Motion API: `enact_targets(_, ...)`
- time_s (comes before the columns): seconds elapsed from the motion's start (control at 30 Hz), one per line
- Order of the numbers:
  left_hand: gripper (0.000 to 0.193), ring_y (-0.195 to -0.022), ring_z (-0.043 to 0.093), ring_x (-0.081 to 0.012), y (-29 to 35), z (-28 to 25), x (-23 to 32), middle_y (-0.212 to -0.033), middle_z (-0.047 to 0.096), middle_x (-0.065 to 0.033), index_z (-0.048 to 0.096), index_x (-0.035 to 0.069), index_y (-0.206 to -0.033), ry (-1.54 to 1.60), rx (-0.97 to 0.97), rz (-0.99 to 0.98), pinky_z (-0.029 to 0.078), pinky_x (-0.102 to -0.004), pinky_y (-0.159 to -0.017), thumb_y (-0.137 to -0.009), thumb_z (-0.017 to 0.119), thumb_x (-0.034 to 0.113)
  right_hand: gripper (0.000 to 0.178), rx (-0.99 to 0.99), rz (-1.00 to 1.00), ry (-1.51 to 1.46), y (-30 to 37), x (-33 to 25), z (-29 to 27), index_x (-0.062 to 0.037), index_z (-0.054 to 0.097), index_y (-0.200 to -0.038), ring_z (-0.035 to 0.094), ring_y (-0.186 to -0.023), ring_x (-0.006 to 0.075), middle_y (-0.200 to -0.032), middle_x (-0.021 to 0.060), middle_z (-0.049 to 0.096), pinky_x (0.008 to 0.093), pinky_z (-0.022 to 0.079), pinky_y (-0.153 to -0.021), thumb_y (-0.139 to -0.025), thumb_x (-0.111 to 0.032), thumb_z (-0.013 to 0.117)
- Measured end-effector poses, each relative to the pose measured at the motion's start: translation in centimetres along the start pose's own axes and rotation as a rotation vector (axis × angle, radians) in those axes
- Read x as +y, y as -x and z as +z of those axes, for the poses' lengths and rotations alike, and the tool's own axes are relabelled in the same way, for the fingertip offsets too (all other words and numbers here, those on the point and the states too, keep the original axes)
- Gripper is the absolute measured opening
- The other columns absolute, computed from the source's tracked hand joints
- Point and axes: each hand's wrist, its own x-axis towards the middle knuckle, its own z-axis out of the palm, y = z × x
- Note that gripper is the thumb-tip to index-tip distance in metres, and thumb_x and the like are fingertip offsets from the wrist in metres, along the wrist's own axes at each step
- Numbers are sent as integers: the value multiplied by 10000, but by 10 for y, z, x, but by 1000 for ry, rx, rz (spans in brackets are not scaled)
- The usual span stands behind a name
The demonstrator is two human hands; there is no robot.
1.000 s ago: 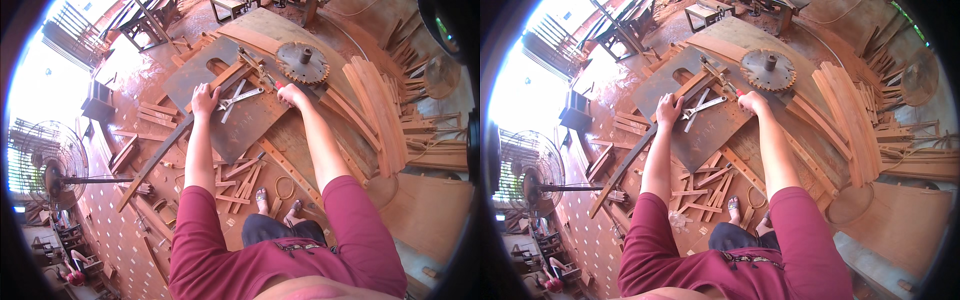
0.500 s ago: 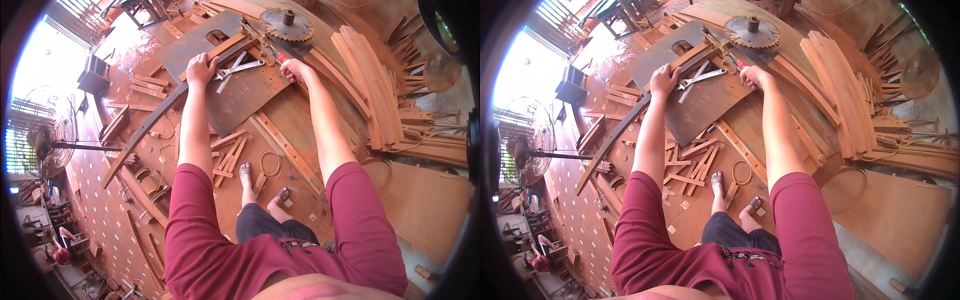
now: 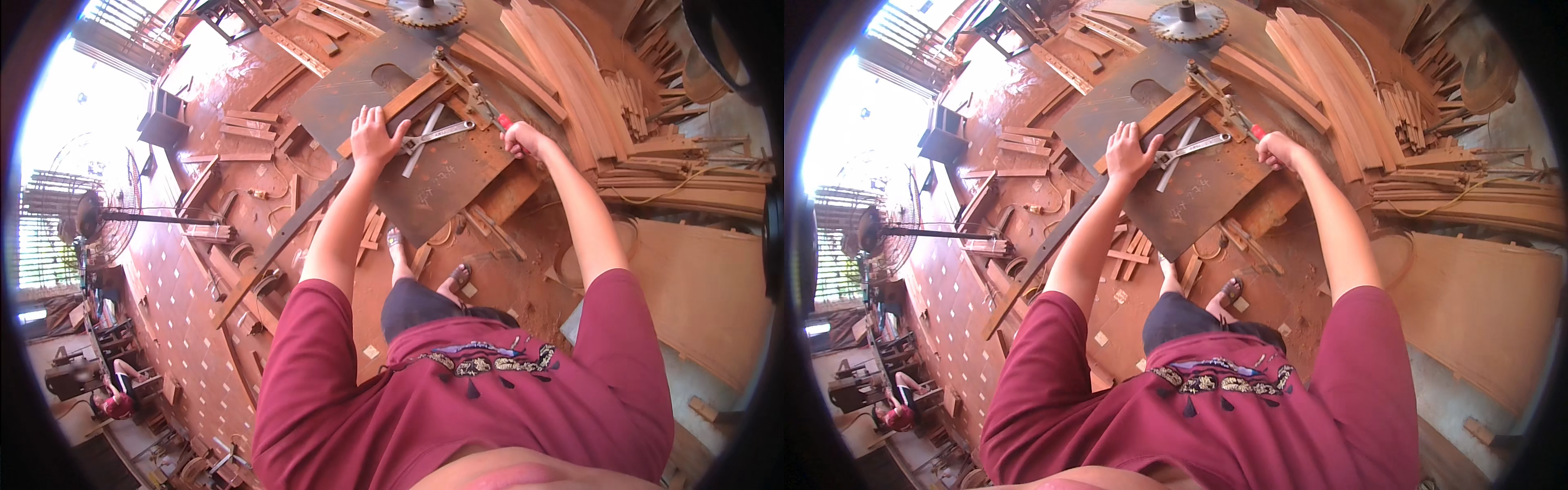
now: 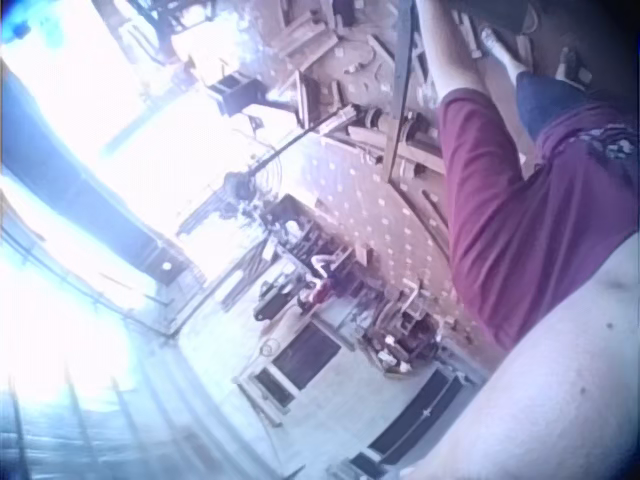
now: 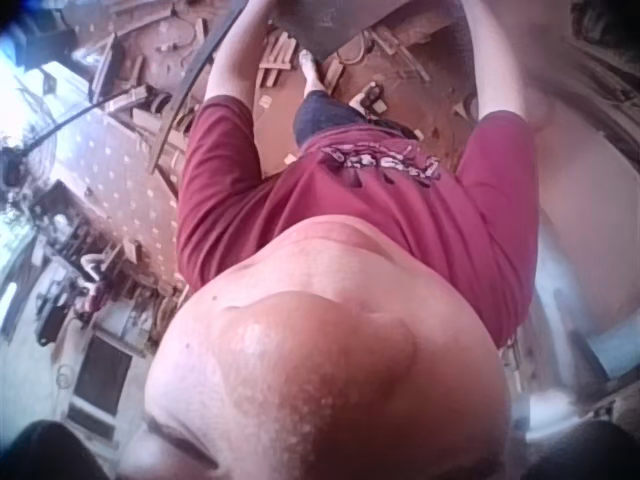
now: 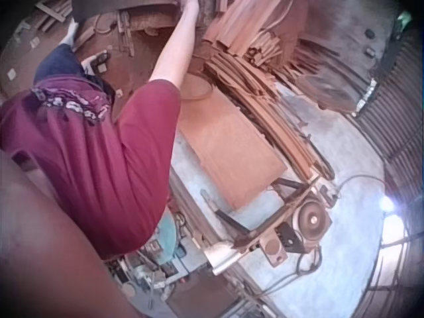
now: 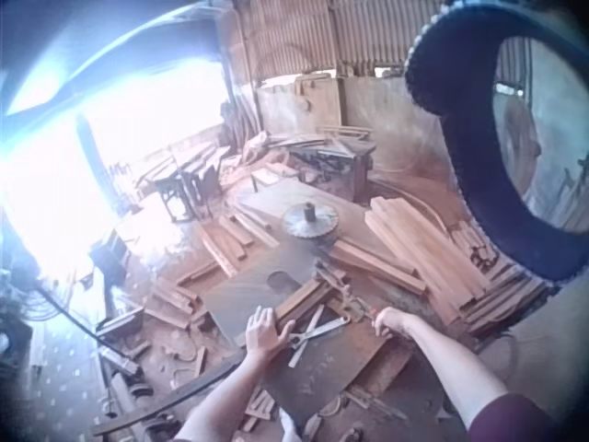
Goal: The person uses a circular saw to cut thin wooden strips on a workbench. They repeatedly position each strip, guide it through the saw, and remove the cut piece, continuing the process with multiple strips.
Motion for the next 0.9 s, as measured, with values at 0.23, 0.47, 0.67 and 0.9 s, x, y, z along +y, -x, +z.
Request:
enact_targets(0.23, 772, -1311, 562, -402, 17, -11, 24, -1304, 660, -239, 607, -51, -1288, -3, -104, -77, 389, -478, -1147, -959, 569, 646, 143, 34, 22, -22, 18, 12, -5, -105, 482, -755, 398, -478, 96, -625, -5, 458, 289, 316, -446, -688, -57, 599)
enact_targets(0.47, 772, -1322, 558, -398, 23, -4, 23, -1292, 659, -253, 595, -70, -1285, -10, 2, -29, 376, -477, -1161, -967, 565, 633, 118, 231, 54, 295, 33, 1, 15, -27, 581, -841, 535, -514, 153, -656, 60, 572, 323, 409, -481, -734, -65, 548)
enact_targets(0.67, 770, -1345, 537, -395, 16, -1, 21, -1295, 648, -255, 583, -80, -1280, -73, 6, -1, 368, -486, -1166, -970, 566, 625, 220, 141, 398, 529, 31, -43, 27, 57, 585, -1019, 652, -655, 231, -832, 180, 658, 391, 514, -579, -826, -22, 515)
enact_targets(0.9, 737, -1330, 539, -387, 17, 0, 8, -1301, 640, -246, 585, -63, -1264, -136, 19, 4, 385, -478, -1140, -967, 579, 611, 289, -257, 568, 1140, -12, -85, 32, 67, 647, -1147, 725, -826, 348, -989, 247, 724, 515, 576, -719, -884, -36, 585)
